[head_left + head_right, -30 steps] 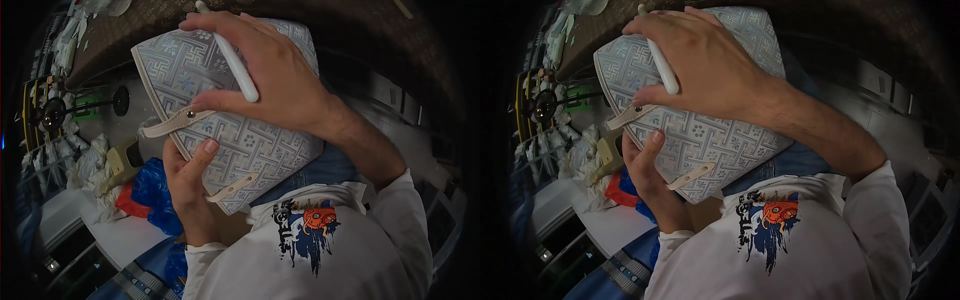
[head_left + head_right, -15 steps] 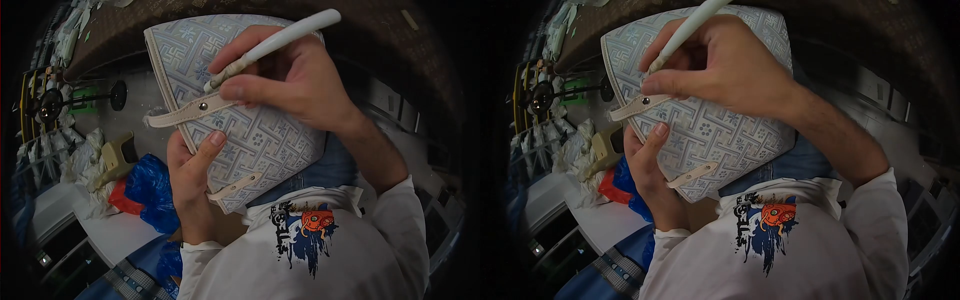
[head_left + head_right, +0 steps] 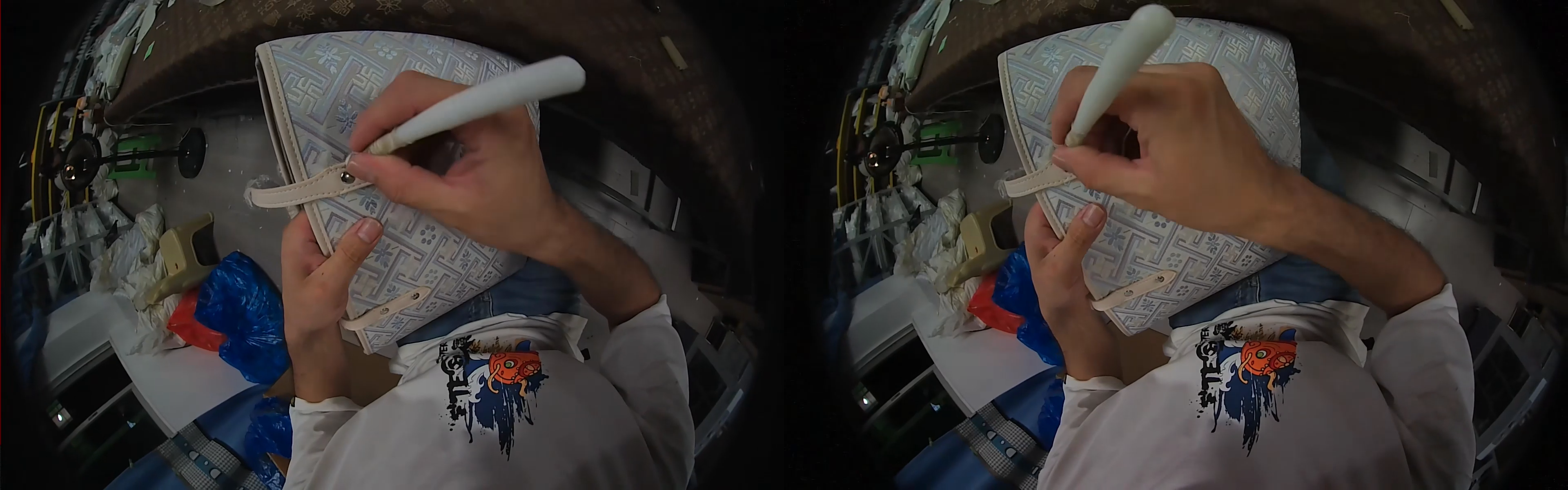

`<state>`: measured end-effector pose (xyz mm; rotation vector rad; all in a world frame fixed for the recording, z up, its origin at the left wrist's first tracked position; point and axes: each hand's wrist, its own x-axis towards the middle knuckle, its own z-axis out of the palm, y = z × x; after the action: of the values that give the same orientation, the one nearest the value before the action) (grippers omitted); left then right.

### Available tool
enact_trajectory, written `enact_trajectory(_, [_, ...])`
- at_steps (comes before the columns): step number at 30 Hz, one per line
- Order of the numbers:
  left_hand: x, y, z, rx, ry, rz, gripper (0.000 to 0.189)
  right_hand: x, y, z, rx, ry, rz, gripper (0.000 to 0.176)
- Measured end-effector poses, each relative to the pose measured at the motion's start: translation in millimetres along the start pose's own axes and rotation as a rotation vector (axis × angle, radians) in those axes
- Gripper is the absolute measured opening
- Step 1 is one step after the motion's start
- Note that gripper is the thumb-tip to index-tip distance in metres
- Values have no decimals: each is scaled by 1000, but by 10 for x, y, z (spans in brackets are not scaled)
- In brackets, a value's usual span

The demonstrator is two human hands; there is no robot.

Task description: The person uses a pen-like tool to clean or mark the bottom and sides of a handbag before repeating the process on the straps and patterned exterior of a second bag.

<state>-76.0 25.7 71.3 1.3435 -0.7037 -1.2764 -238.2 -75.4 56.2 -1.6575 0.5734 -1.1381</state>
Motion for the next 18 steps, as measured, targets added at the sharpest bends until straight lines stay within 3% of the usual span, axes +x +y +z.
enact_trajectory(1, [-12,20,-58,15,-108,27,45,-14,-14,16,-79,25,-94,15])
enact_trajectory(2, [-20,37,-94,32,-217,54,37,-8,-28,10,-30,29,-24,14])
enact_trajectory(3, [-23,45,-95,28,-215,60,37,11,-44,-9,-33,23,-28,14])
enact_trajectory(5, [-17,52,-80,3,-263,47,37,69,-68,-67,286,-41,236,14])
enact_trajectory(12, [18,44,-139,29,-300,38,38,126,-45,-39,247,-84,234,16])
enact_trajectory(14, [19,40,-128,55,-302,57,37,102,-13,-33,136,-60,145,15])
enact_trajectory(16, [1,17,-121,98,-296,92,37,29,51,64,-321,76,-451,14])
enact_trajectory(17, [-8,5,-118,136,-285,136,37,14,73,131,-369,132,-524,14])
enact_trajectory(18, [-3,0,-130,134,-284,137,37,-5,44,133,-268,88,-305,15])
